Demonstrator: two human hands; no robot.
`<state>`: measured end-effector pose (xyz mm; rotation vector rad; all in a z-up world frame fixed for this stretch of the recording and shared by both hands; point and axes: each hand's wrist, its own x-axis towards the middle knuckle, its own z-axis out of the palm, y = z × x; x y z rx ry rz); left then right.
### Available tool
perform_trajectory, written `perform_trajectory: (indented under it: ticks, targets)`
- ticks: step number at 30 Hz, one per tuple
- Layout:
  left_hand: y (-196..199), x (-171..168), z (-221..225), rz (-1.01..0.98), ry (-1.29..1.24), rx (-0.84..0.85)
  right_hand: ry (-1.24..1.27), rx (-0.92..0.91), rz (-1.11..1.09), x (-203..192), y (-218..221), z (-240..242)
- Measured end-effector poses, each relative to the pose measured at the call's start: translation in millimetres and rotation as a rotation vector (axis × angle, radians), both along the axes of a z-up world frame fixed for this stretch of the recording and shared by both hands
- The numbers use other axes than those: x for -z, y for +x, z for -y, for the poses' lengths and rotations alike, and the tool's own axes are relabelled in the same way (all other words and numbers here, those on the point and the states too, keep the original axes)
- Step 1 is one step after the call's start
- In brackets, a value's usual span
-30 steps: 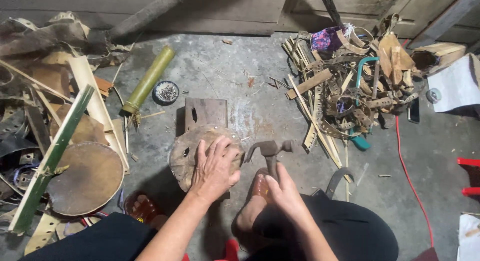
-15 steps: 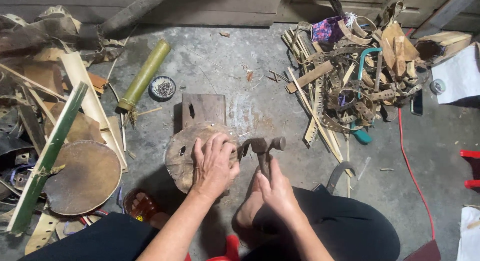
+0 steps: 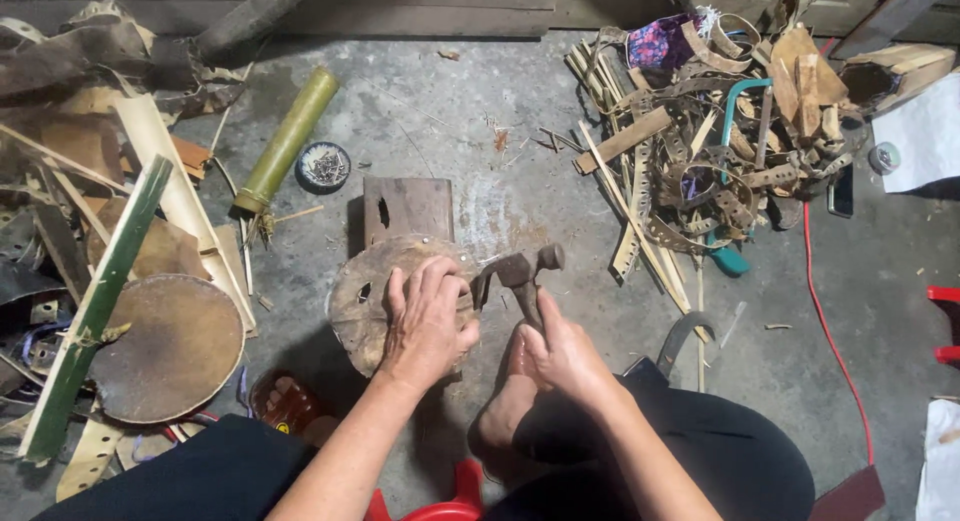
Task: Shaping and assembling a wooden object using a hammer and manual tools
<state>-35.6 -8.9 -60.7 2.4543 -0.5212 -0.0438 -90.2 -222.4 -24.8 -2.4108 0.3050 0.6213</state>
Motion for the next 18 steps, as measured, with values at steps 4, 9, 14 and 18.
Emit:
perform_trajectory:
  ticks: [4,9,14,18]
  targets:
    - [0,1,-1,0.049,0.008,-0.007,0.049,-0.012,-0.007,-7,10,-1]
    - [1,7,-4,0.062,-0.003,0.01,0.171,-0.031,0.024,-14,22,-2]
    - [1,8,-5,0.071,-0.008,0.032,0.228,-0.045,-0.003,-4,24,5]
    - [3,13,-7,0.062,-0.002,0.049,0.257,-0.094,-0.028,-24,23,4]
